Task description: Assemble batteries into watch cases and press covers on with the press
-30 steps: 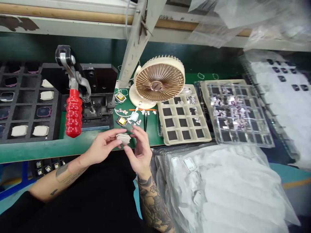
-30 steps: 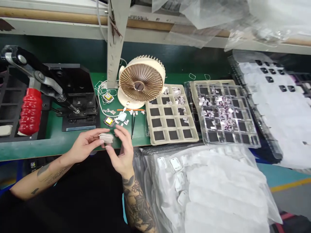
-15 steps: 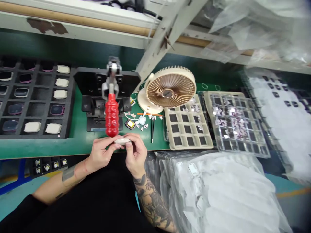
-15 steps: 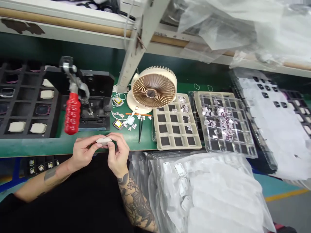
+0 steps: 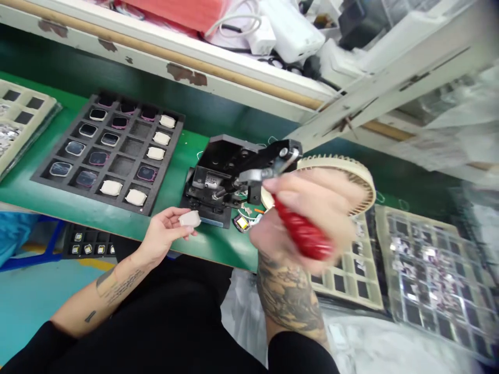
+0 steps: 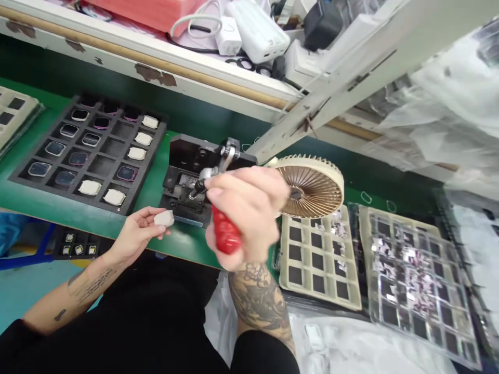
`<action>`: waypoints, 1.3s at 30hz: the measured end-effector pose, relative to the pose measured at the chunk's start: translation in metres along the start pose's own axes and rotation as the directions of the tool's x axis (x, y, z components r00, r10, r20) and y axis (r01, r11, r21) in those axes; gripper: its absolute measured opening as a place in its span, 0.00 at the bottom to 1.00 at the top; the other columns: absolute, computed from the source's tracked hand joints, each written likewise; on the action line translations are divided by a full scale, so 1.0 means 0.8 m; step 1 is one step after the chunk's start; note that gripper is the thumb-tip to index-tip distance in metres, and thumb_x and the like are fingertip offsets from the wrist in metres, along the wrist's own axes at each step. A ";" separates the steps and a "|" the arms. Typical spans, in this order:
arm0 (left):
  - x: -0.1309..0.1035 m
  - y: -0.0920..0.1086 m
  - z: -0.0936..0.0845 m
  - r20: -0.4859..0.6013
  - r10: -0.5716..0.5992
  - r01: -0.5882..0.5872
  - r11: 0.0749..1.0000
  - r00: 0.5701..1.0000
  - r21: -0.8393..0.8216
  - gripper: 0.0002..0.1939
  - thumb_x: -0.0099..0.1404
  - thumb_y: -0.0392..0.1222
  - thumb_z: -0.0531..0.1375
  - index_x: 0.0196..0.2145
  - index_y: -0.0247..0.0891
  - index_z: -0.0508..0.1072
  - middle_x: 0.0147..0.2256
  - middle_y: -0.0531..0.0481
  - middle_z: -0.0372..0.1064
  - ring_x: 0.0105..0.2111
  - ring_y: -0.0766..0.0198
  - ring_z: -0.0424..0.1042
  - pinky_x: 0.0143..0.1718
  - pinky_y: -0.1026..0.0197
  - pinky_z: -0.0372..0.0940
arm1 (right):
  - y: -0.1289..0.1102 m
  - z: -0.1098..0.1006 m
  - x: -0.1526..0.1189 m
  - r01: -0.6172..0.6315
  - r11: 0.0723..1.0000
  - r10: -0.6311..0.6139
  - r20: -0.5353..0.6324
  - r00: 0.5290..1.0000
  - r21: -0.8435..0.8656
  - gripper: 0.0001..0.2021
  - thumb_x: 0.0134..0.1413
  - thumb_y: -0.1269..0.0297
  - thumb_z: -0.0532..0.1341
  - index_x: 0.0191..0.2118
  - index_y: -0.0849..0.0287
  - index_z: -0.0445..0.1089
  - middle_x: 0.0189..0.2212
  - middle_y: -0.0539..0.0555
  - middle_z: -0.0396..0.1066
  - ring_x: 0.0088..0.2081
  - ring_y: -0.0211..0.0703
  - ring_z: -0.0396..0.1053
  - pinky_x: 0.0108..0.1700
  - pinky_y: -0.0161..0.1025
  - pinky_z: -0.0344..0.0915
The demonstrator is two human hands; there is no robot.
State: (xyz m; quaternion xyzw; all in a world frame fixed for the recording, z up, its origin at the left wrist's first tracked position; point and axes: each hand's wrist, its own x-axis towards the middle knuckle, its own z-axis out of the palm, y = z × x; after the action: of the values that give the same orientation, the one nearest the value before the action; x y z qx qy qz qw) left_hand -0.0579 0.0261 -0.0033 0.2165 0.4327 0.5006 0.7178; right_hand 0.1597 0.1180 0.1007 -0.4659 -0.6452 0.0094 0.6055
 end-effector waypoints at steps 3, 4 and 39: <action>0.001 0.000 -0.006 0.002 0.037 -0.037 0.999 0.999 0.026 0.25 0.51 0.37 0.83 0.43 0.34 0.79 0.37 0.46 0.84 0.32 0.59 0.84 0.32 0.64 0.75 | -0.030 0.015 0.013 0.315 0.943 -0.283 -0.246 0.927 0.103 0.23 0.81 0.45 0.52 0.62 0.52 0.75 0.46 0.54 0.75 0.52 0.49 0.78 0.51 0.49 0.78; 0.000 0.000 -0.009 0.017 0.047 -0.047 0.998 0.999 0.039 0.25 0.52 0.37 0.83 0.44 0.35 0.79 0.38 0.46 0.83 0.34 0.58 0.85 0.33 0.63 0.76 | -0.036 0.014 0.005 0.310 0.946 -0.271 -0.289 0.918 0.096 0.22 0.80 0.47 0.55 0.65 0.54 0.74 0.49 0.56 0.74 0.53 0.50 0.78 0.51 0.49 0.78; 0.030 0.016 0.037 0.562 0.140 -0.528 -0.220 0.815 0.820 0.22 0.79 0.37 0.58 0.67 0.39 0.73 0.65 0.34 0.72 0.48 0.51 0.84 0.47 0.54 0.77 | 0.006 -0.051 -0.223 -0.133 0.971 0.201 0.383 0.901 -0.197 0.29 0.75 0.74 0.56 0.75 0.51 0.64 0.65 0.63 0.74 0.67 0.55 0.73 0.66 0.59 0.77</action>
State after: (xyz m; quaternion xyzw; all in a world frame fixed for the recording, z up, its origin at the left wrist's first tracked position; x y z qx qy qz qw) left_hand -0.0371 0.0570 0.0121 0.8420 0.4759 0.1567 0.2000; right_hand 0.1647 -0.0111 -0.0288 -0.5565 -0.7114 0.1031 0.4167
